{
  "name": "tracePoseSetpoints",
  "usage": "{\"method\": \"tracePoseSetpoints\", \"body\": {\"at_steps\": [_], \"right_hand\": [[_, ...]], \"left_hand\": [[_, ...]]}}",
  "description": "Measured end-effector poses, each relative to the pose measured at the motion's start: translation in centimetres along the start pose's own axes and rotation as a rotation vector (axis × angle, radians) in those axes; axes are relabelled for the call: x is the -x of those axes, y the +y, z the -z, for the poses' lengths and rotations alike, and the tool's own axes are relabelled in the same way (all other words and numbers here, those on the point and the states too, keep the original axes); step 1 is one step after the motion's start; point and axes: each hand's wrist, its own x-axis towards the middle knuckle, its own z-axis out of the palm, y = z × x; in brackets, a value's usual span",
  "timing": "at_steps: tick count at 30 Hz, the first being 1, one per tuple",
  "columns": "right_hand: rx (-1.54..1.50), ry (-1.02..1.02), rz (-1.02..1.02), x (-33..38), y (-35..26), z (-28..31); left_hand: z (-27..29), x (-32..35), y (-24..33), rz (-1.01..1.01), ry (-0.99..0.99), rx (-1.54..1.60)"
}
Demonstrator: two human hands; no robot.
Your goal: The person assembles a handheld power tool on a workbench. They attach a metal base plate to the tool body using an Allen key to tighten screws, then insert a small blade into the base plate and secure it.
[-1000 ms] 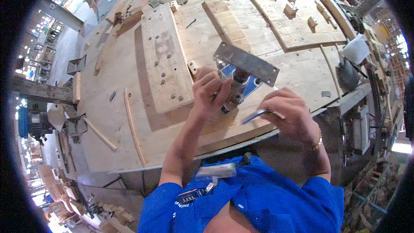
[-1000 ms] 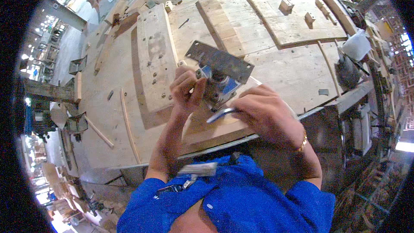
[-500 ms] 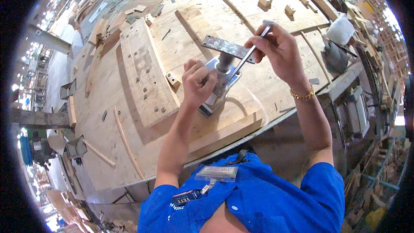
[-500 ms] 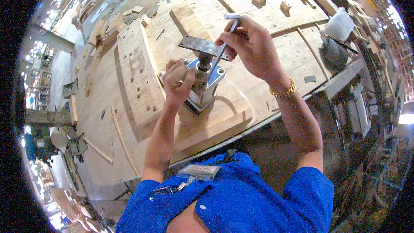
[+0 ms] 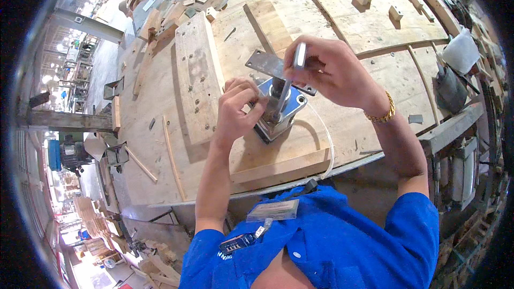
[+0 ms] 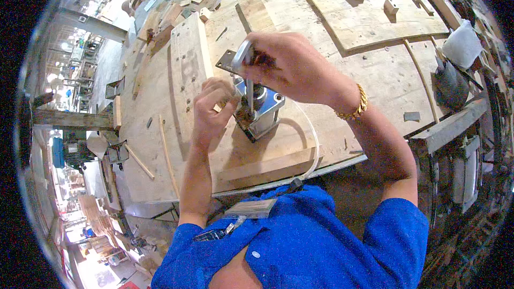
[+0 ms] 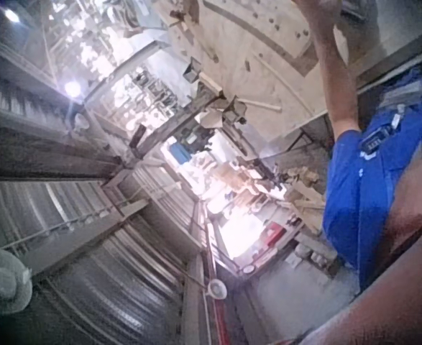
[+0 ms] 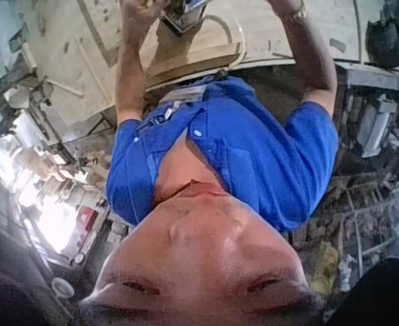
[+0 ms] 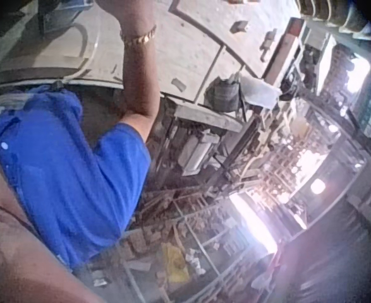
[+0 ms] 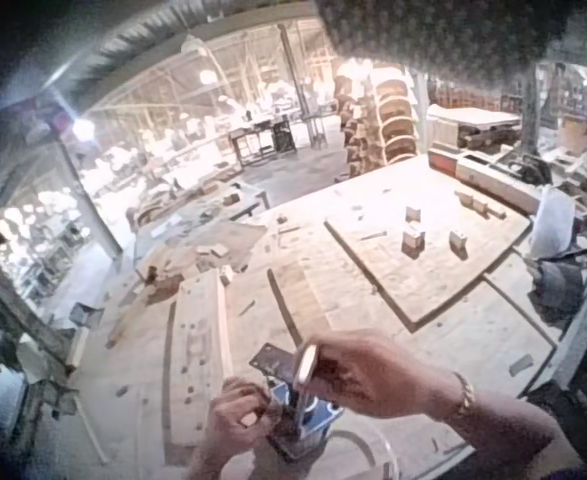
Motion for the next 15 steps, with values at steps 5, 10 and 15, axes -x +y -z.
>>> {"method": "tracePoseSetpoints", "body": {"at_steps": [5,10,15], "right_hand": [[-0.065,-0.150,0.165,-1.0,-0.6,0.9],[-0.278,-0.009,0.029,-0.5,0.7,-1.2],[-0.293,0.202,-0.021,0.2,0.9,-3.3]], "left_hand": [[0.7,-1.6,3.7,0.147,-0.197,0.155],[0.0,-1.2,3.0,0.238,-0.204,0.217],[-1.3,-1.1,3.3,0.244,-0.038,0.204]]}}
